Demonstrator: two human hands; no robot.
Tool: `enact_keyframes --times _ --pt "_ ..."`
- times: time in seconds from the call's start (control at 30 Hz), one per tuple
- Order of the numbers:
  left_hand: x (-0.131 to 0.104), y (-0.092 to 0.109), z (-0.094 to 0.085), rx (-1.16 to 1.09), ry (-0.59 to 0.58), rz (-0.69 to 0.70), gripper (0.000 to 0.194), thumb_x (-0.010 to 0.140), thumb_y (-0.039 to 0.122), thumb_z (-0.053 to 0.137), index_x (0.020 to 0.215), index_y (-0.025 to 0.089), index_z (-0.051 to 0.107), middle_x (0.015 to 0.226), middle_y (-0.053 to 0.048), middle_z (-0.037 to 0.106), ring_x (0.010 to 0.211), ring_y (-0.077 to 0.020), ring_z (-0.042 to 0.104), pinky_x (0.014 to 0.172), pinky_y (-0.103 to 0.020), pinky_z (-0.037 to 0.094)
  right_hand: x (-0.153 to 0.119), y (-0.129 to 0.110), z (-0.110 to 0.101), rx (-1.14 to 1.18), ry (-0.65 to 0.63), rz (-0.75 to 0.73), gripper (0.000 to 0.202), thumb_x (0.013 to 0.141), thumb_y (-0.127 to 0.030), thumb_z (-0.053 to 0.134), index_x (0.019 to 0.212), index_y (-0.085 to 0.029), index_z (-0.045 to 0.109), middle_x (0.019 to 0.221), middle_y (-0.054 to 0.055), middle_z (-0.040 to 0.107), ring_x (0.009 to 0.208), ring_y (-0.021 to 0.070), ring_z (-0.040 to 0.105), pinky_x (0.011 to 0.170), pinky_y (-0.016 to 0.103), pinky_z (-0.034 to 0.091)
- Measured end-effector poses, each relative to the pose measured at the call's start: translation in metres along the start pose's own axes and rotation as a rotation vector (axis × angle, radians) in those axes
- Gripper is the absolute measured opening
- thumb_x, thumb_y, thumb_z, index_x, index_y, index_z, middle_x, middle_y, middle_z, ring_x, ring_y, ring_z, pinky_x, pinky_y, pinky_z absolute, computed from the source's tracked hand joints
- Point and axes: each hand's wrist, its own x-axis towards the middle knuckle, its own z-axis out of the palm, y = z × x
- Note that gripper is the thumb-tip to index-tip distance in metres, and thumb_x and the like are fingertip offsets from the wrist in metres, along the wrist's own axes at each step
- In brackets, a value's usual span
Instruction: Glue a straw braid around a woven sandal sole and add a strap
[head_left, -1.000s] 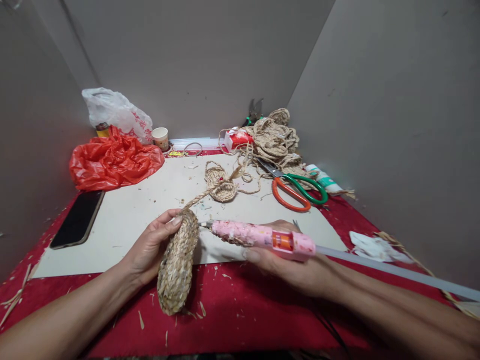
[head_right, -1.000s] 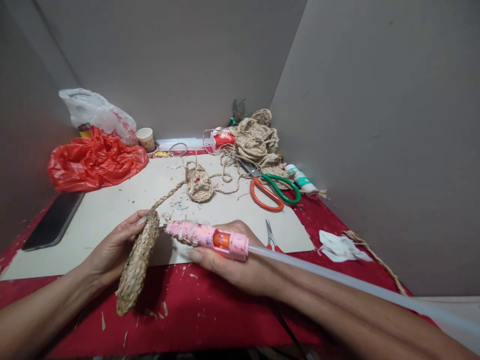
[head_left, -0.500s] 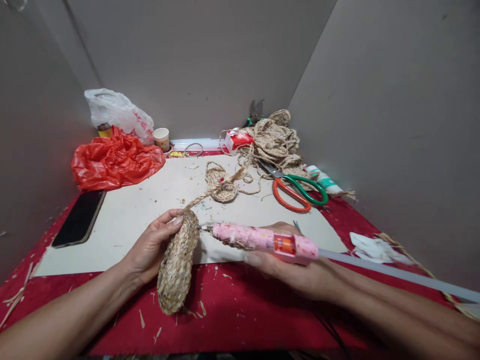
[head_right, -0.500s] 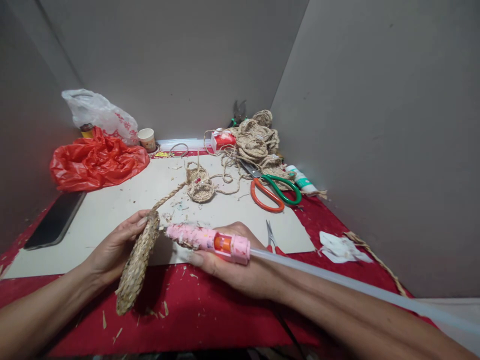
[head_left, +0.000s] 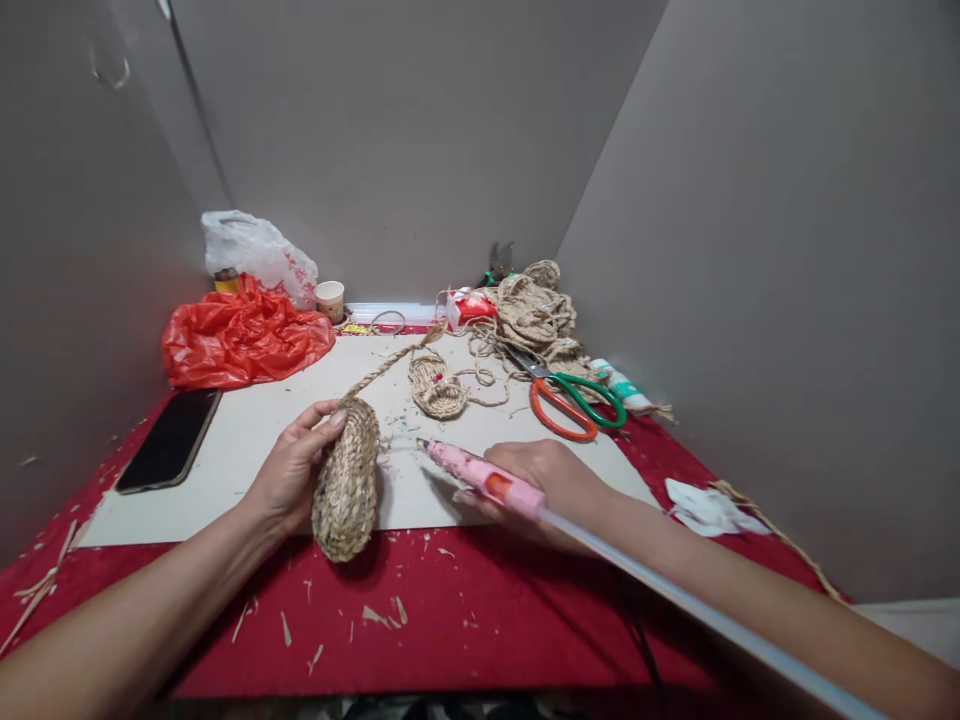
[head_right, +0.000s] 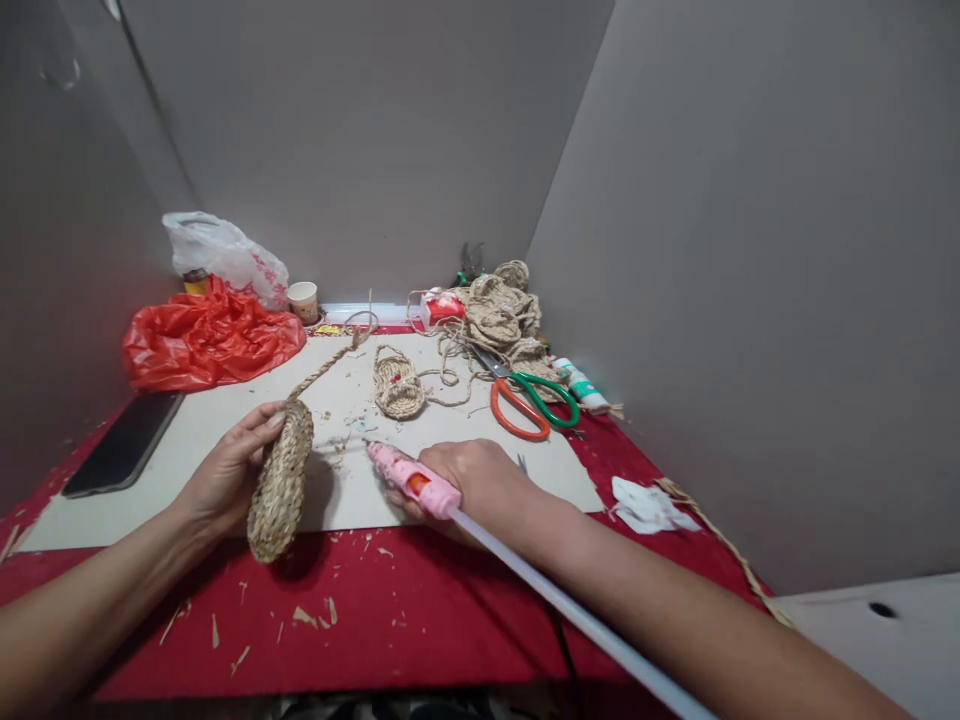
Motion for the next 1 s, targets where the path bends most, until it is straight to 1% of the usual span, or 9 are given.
enact_keyframes --times 0.13,0.23,0.33,0.5,0.6,0.67,0.73,0.87,1.0 --pt "-0.003 0.004 0.002 0.010 0.007 0.063 0.035 0.064 0.019 0.080 0.094 0.018 0.061 0.073 0.002 0.070 0.055 -0.0099 0.062 0.052 -0.019 0.051 -0.005 0.010 -0.005 -0.311 -0.125 0.091 0.034 0.085 -0.048 0.052 0.075 -0.017 0.060 0.072 0.007 0.065 0.056 0.0148 0.053 0.052 0.027 0.023" --pt "-0.008 0.005 0.003 0.024 -0.007 0.087 0.036 0.063 0.020 0.081 0.093 0.019 0.060 0.072 0.002 0.070 0.054 -0.0107 0.062 0.051 -0.019 0.050 -0.013 0.023 -0.013 -0.446 -0.094 0.206 0.036 0.083 -0.051 0.053 0.081 -0.016 0.059 0.082 0.010 0.067 0.066 0.0198 0.059 0.052 0.028 0.024" --pt "-0.014 0.005 0.004 0.040 -0.046 0.113 0.035 0.064 0.021 0.080 0.093 0.020 0.061 0.070 0.002 0.070 0.053 -0.0114 0.062 0.050 -0.020 0.050 -0.023 0.038 -0.020 -0.440 -0.090 0.314 0.033 0.084 -0.048 0.053 0.088 -0.016 0.060 0.090 0.011 0.067 0.075 0.0226 0.062 0.053 0.027 0.028" --pt "-0.026 0.007 0.008 0.093 -0.088 0.164 0.035 0.066 0.023 0.080 0.095 0.021 0.062 0.071 0.001 0.072 0.054 -0.0121 0.064 0.052 -0.020 0.049 -0.036 0.047 -0.034 -0.241 -0.104 0.341 0.043 0.081 -0.052 0.056 0.105 -0.017 0.061 0.102 0.013 0.068 0.083 0.0249 0.064 0.063 0.029 0.042" --pt "-0.033 0.007 0.011 0.122 -0.110 0.156 0.037 0.064 0.026 0.081 0.095 0.021 0.061 0.072 0.000 0.072 0.056 -0.0139 0.065 0.054 -0.021 0.049 -0.035 0.031 -0.049 -0.078 0.098 0.266 0.036 0.085 -0.045 0.052 0.102 -0.016 0.064 0.102 0.013 0.068 0.085 0.0234 0.064 0.072 0.034 0.047" --pt "-0.035 0.006 0.012 0.140 -0.139 0.142 0.036 0.064 0.026 0.081 0.094 0.021 0.061 0.072 -0.001 0.072 0.056 -0.0143 0.065 0.055 -0.022 0.050 -0.029 0.014 -0.057 0.127 0.257 0.220 0.033 0.087 -0.043 0.051 0.098 -0.015 0.065 0.097 0.012 0.069 0.082 0.0208 0.064 0.075 0.035 0.050" --pt "-0.037 0.003 0.013 0.156 -0.171 0.128 0.036 0.065 0.026 0.081 0.094 0.021 0.061 0.072 -0.001 0.072 0.057 -0.0145 0.066 0.056 -0.022 0.050 -0.019 -0.004 -0.059 0.350 0.322 0.184 0.035 0.083 -0.043 0.058 0.102 -0.014 0.064 0.094 0.011 0.069 0.082 0.0196 0.064 0.075 0.034 0.052" --pt "-0.040 0.000 0.012 0.181 -0.221 0.104 0.034 0.066 0.026 0.080 0.094 0.021 0.062 0.074 -0.002 0.072 0.059 -0.0156 0.067 0.057 -0.022 0.050 0.003 -0.032 -0.038 0.757 0.160 0.094 0.047 0.076 -0.034 0.069 0.117 -0.014 0.058 0.098 0.009 0.067 0.083 0.0160 0.064 0.073 0.031 0.054" --pt "-0.043 -0.001 0.013 0.191 -0.286 0.086 0.029 0.070 0.026 0.077 0.094 0.021 0.061 0.075 -0.003 0.073 0.060 -0.0157 0.066 0.060 -0.025 0.052 0.018 -0.049 -0.010 0.927 0.187 -0.052 0.038 0.075 -0.027 0.071 0.109 -0.015 0.059 0.094 0.007 0.068 0.082 0.0137 0.064 0.076 0.029 0.054"
